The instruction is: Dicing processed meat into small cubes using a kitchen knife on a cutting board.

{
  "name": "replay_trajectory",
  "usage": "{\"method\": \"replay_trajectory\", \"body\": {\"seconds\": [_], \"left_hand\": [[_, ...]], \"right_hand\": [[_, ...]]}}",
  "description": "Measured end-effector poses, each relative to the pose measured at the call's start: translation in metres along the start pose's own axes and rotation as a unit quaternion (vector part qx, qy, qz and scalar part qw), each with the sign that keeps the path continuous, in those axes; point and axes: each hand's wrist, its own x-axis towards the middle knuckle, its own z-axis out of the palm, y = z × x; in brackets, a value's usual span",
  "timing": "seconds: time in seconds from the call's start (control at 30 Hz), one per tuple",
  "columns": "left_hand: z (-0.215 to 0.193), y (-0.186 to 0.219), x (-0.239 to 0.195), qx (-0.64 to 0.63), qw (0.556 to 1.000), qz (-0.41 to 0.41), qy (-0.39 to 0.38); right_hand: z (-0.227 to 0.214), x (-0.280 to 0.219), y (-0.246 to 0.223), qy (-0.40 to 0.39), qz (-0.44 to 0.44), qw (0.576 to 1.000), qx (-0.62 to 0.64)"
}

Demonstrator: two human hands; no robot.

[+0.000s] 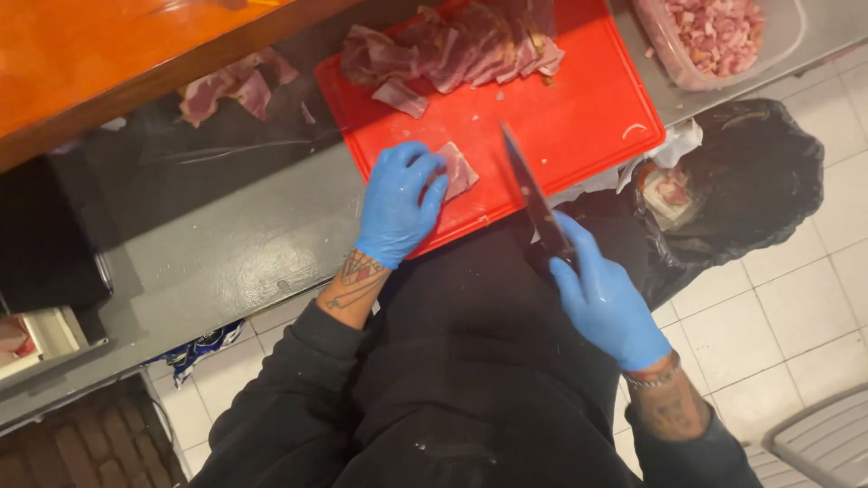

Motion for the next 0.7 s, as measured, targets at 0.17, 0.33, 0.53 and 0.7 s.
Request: {"method": "replay_trajectory", "body": {"seconds": [0.17,0.33,0.53,0.7], "left_hand": [[0.022,-0.020,0.007,0.032,0.998,0.050,0.027],[0.022,-0.029,0.015,0.017,0.997,0.065,0.022],[0.022,-0.032,0.015,0.014,0.997,0.064,0.026],[0.014,-0.029,0.018,0.032,0.996,0.080,0.032]], "right_hand": [[0.017,0.041,-0.060,-0.124,-0.015,0.967,-0.222],[0.009,0.049,-0.087,-0.147,0.033,0.952,-0.268],[0.005,0.052,-0.112,-0.187,0.072,0.923,-0.329],[0.012,0.054,-0.123,-0.191,0.069,0.916,-0.347]]}}
